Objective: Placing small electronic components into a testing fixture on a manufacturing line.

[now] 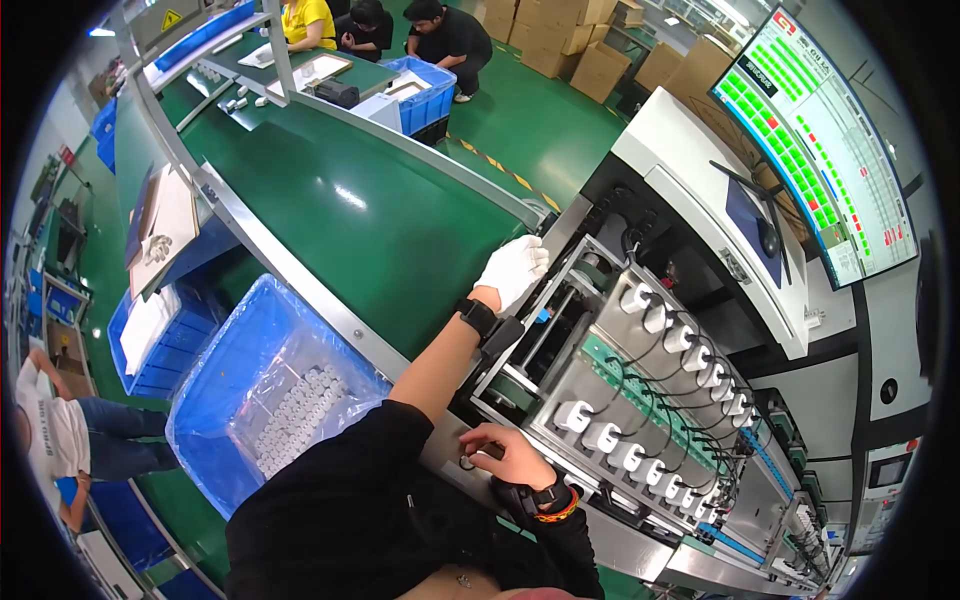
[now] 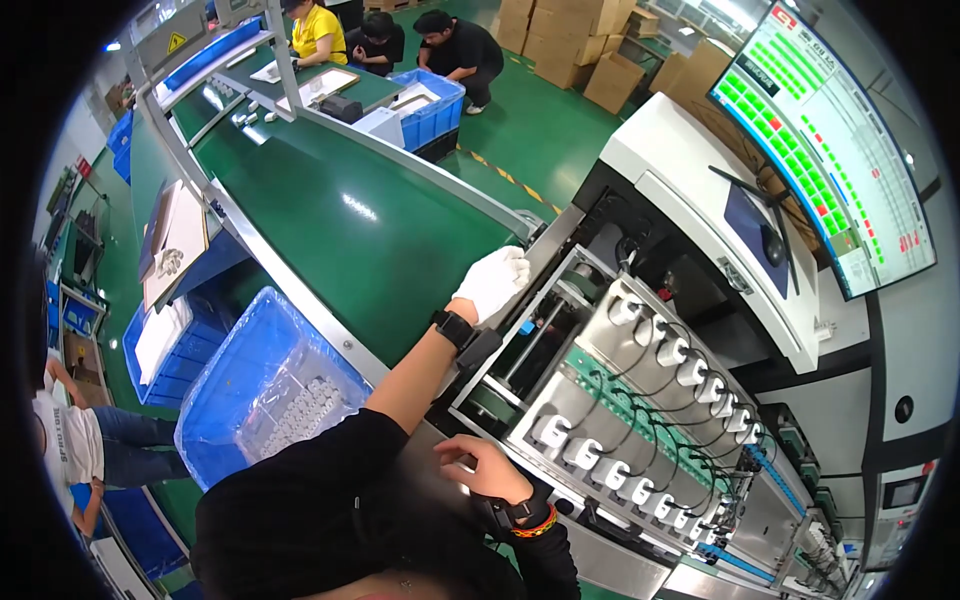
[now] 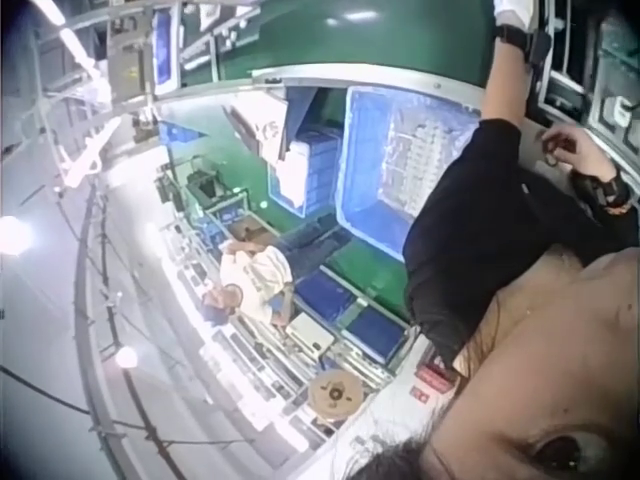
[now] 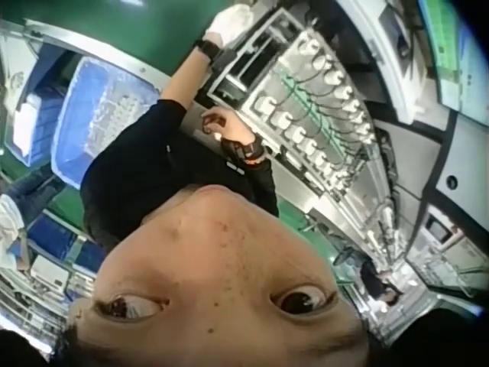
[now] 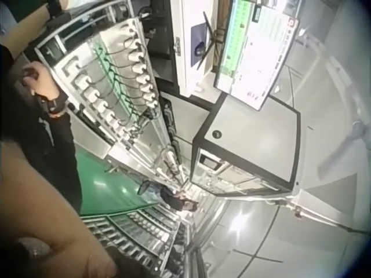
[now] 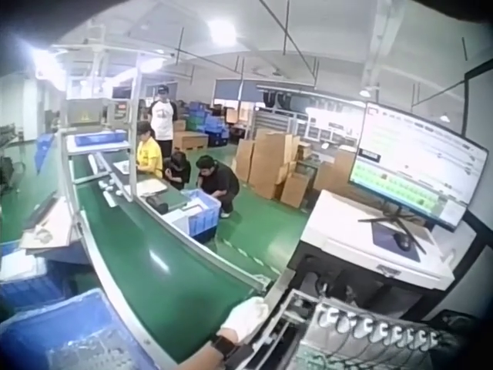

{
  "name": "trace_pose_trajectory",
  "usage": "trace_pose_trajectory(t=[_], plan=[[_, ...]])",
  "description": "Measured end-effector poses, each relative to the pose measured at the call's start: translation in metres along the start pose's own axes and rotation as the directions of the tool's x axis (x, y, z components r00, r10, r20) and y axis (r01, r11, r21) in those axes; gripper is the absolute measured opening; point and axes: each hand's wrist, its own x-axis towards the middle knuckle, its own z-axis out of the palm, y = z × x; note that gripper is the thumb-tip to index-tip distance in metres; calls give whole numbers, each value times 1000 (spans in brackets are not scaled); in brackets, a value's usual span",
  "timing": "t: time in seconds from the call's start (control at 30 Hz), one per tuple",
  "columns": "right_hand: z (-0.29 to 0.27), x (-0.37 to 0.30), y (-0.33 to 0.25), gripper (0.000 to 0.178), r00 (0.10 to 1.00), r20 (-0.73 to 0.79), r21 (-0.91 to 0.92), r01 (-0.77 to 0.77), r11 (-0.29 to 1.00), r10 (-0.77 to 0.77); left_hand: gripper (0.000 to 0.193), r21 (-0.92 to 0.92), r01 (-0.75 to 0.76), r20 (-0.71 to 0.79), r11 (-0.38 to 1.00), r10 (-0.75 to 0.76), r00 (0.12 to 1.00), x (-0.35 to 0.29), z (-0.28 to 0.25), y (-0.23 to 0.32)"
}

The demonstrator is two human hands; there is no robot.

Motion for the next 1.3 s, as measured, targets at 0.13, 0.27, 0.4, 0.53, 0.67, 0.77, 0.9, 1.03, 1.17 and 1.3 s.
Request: trace_pose_trajectory(t=[0.13,0.27,0.4,0.53,0.67,0.77,0.9,1.03,1.17,1.3], plan=[[0,-2,-1,29,1000,-14,-3,-2,1000,2,22,-161,99,-213,982,-132,968,-3,31,14],[1,0,2,28,1000,-9,-34,18,999,-19,20,-204,90,-230,975,-138,963,-6,28,17],[1,1,1,27,1000,-10,-11,0,1000,0,19,-196,58,-185,979,-95,978,-7,25,16],[0,0,0,27,1000,-2,-27,-3,1000,3,18,-160,76,-285,984,-119,951,-5,30,14],[-1,0,2,27,1000,-3,-32,-14,999,14,19,-142,90,-334,986,-133,933,-5,30,14],[0,0,4,27,1000,-5,-47,15,999,-15,19,-138,67,-265,988,-102,959,-6,26,14],[0,0,2,26,1000,-6,-32,-7,999,7,20,-138,46,-191,989,-72,979,-6,28,14],[0,0,1,26,1000,-9,9,-20,1000,21,19,-144,87,-323,986,-130,937,-6,30,14],[0,0,2,25,1000,-12,-20,-4,1000,4,19,-170,77,-280,982,-124,952,-5,25,13],[1,1,2,25,1000,-7,-9,-21,1000,21,19,-173,64,-239,983,-105,965,-5,20,13]])
